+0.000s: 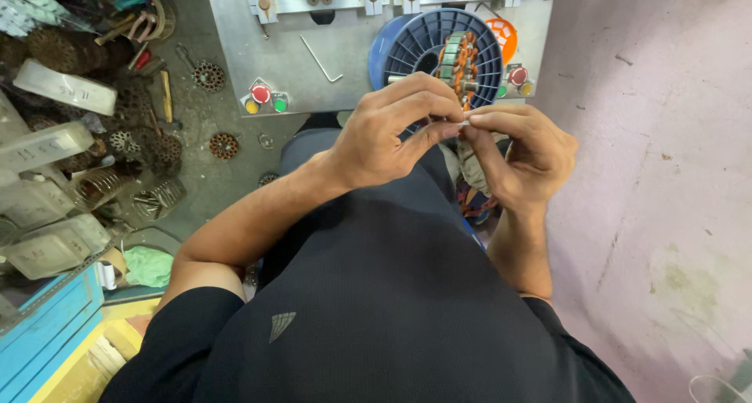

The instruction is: The person operates a coil winding machine, then removes a stator and uses a screwdriver to adjust the copper windings. The person handles the stator and tools directly without visible secondary objects.

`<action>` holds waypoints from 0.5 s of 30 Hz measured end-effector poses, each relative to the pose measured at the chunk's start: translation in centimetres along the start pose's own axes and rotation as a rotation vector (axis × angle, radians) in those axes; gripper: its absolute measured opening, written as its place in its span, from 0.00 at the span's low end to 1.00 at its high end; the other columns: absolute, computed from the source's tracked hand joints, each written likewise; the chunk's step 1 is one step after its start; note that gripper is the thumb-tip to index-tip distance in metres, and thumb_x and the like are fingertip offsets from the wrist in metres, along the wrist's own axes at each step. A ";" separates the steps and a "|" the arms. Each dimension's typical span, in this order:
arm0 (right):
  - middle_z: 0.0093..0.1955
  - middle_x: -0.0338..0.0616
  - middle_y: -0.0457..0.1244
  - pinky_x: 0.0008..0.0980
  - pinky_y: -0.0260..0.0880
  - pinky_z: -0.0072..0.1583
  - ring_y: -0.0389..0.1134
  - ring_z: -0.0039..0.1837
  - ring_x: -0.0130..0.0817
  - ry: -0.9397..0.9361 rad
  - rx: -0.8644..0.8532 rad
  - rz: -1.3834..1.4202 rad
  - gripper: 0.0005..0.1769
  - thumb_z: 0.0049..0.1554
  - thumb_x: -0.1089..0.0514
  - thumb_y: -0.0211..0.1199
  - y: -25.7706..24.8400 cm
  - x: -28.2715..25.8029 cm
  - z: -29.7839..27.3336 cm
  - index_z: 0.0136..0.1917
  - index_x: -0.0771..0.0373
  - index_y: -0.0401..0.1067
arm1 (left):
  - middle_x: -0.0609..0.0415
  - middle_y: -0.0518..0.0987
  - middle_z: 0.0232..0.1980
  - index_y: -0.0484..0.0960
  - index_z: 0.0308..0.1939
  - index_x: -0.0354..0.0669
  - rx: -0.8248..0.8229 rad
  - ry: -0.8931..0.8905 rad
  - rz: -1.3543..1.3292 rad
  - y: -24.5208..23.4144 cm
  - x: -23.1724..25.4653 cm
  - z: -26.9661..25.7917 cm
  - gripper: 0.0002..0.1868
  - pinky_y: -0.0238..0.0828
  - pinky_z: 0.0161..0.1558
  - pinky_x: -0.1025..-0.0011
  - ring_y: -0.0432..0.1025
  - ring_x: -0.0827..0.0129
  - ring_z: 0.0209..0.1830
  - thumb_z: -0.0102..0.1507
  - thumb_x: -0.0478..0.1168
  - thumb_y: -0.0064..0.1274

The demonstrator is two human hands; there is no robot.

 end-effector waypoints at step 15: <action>0.48 0.48 0.66 0.23 0.72 0.44 0.68 0.41 0.26 0.368 0.041 0.184 0.06 0.70 0.74 0.60 5.0 0.2 -1.0 0.57 0.72 0.65 | 0.52 0.78 0.45 0.75 0.49 0.37 -0.016 -0.090 -0.092 -2.2 -2.7 -1.2 0.07 0.74 0.47 0.67 0.77 0.61 0.44 0.69 0.28 0.56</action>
Point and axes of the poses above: each hand's wrist, its own z-axis towards the middle knuckle, its own y-axis out of the palm, x = y × z, the point moved 3 cm from there along z, towards the middle knuckle
